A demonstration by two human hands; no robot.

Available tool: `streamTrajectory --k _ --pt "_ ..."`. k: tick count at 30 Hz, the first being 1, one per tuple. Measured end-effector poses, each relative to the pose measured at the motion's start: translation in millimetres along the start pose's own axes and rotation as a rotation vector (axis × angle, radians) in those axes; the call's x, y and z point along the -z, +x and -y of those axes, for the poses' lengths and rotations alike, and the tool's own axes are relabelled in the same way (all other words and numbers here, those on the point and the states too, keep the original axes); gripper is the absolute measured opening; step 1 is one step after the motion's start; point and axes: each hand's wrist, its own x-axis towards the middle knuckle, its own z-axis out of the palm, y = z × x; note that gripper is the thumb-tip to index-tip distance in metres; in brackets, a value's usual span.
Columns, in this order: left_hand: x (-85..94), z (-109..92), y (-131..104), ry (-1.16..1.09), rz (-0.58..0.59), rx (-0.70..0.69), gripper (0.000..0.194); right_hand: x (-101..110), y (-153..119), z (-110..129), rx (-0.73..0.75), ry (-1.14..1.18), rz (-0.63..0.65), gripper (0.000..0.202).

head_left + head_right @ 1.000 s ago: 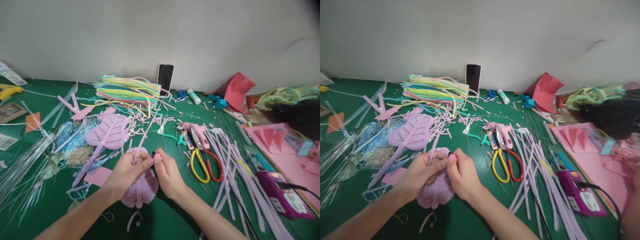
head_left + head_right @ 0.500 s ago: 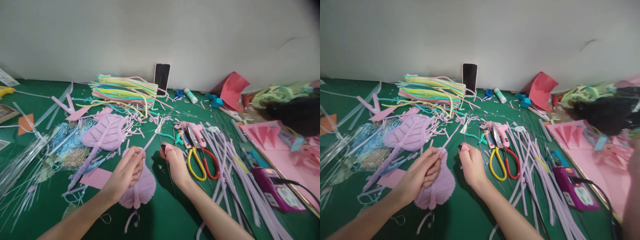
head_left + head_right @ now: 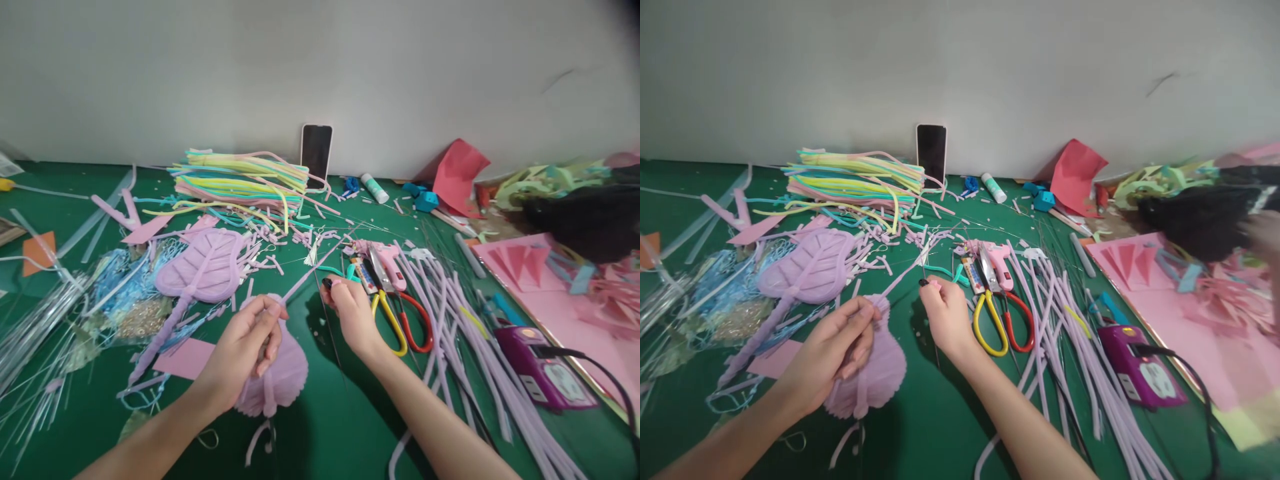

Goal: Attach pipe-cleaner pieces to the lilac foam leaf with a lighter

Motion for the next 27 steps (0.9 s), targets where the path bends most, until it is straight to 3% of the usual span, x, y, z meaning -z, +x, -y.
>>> streamTrajectory --k 11,20,27 --pt "0.9 -2.8 0.6 -0.146 0.031 0.100 0.024 -0.9 0.2 1.2 0.044 -0.128 -0.094 0.024" --pt "2.7 -1.6 -0.1 -0.178 0.036 0.159 0.025 -1.5 -0.8 -0.8 0.096 -0.226 -0.039 0.026" --pt "2.1 -0.1 1.5 -0.155 0.020 0.165 0.027 1.5 -0.1 0.9 0.160 -0.356 -0.091 0.021"
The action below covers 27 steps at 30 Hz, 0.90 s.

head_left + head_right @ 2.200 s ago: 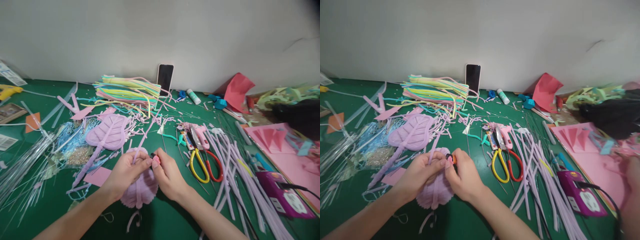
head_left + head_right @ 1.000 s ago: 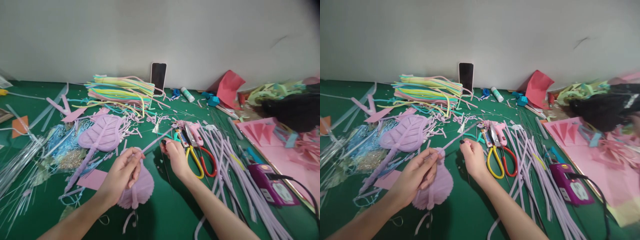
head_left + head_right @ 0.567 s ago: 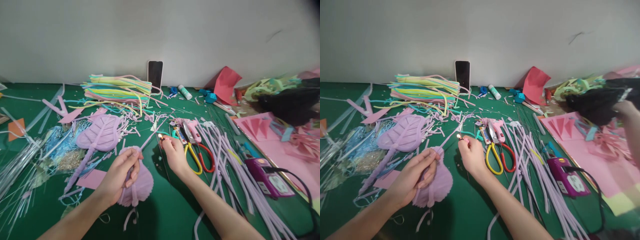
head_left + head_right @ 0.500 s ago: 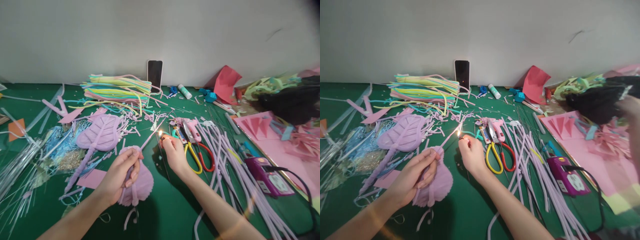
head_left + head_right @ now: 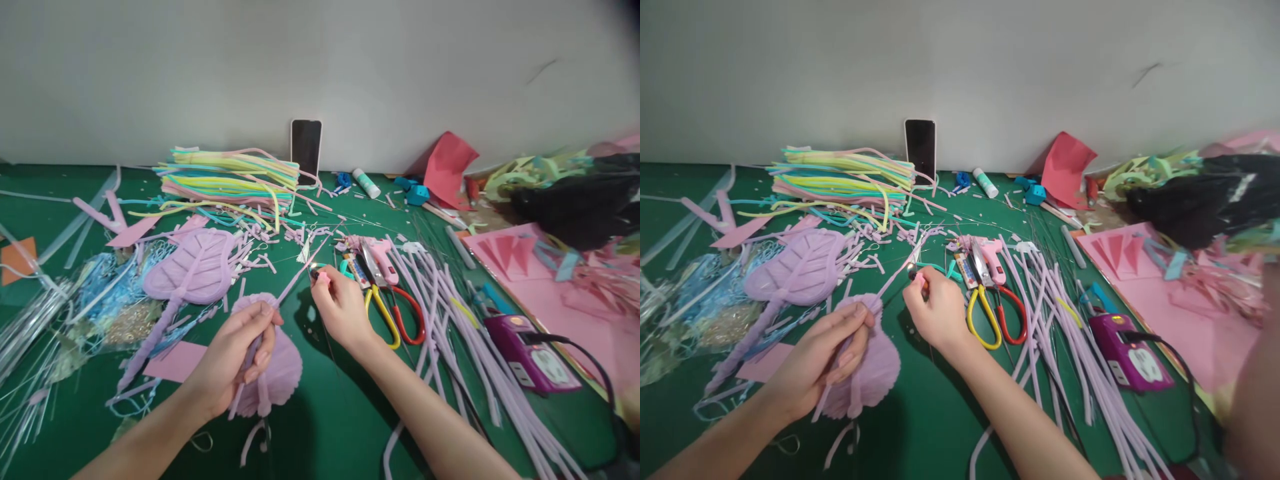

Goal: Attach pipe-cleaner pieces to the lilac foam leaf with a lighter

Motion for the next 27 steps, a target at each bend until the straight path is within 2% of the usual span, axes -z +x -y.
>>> streamTrajectory --k 16,27 --pt "-0.8 0.0 -1.3 0.020 -0.003 0.001 0.028 -0.7 2.1 0.7 0.035 -0.093 -0.005 0.018" --pt "-5.8 -1.8 -2.5 0.027 -0.002 -0.003 0.029 5.5 4.0 1.4 0.013 -0.099 -0.071 0.021"
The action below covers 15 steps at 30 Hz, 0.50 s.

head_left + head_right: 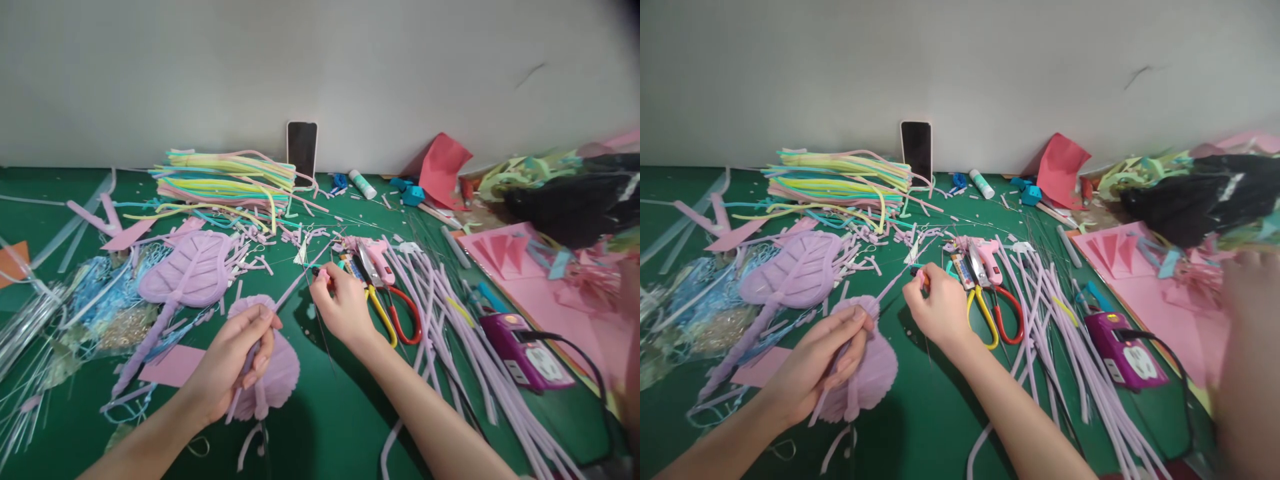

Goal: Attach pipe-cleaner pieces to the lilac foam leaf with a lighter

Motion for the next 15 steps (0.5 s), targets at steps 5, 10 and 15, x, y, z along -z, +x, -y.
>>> streamTrajectory --k 5,10,15 --pt "-0.5 0.5 0.6 0.006 -0.013 -0.009 0.030 2.3 1.7 -0.1 0.002 -0.006 -0.027 0.020" --pt "-0.2 2.7 1.9 0.023 -0.020 -0.016 0.030 1.2 -0.5 1.4 0.013 -0.007 0.001 0.021" --pt "1.1 3.4 1.9 0.033 -0.024 -0.018 0.031 0.1 -1.2 1.0 0.011 -0.013 0.012 0.020"
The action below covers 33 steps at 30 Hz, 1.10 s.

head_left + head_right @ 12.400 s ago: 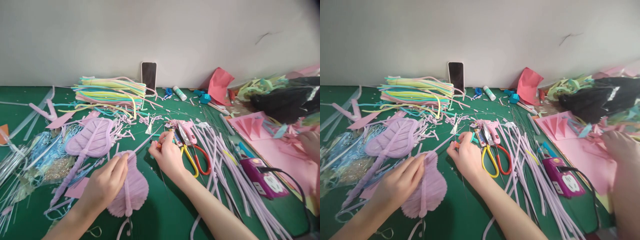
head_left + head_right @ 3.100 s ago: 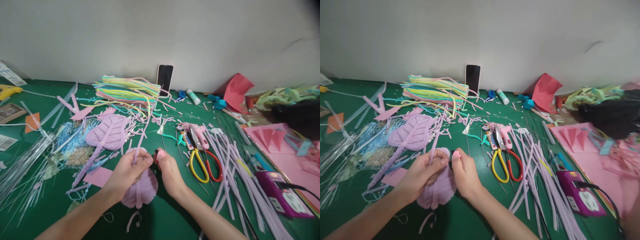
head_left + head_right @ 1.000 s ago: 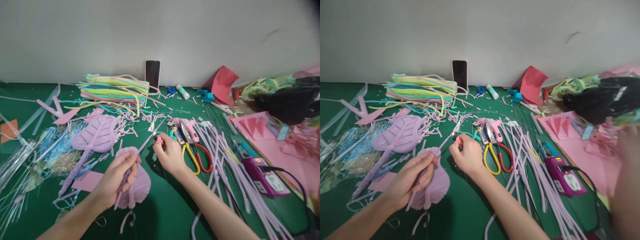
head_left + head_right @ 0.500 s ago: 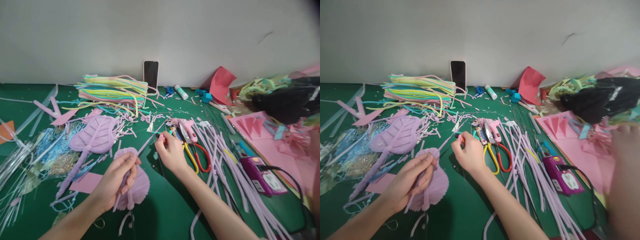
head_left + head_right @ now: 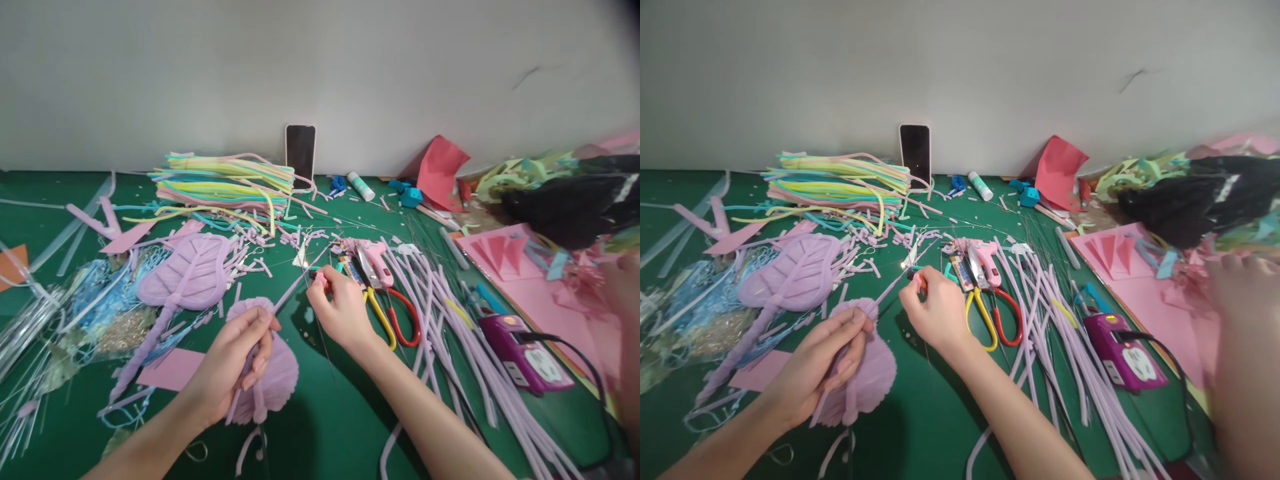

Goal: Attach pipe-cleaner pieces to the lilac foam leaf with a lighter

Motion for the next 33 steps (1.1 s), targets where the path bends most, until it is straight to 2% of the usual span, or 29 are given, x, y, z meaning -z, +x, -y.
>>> streamTrajectory --k 18,29,33 --pt "-0.5 0 0 0.039 -0.008 0.008 0.031 8 11 -7 -0.053 -0.053 -0.095 0.022" --pt "-1.1 -1 0 0.024 -0.010 -0.004 0.032 5 8 -8 -0.042 -0.066 -0.026 0.021" --pt "-0.2 1 0 0.019 -0.006 -0.001 0.033 5 9 -8 -0.057 -0.068 -0.049 0.021"
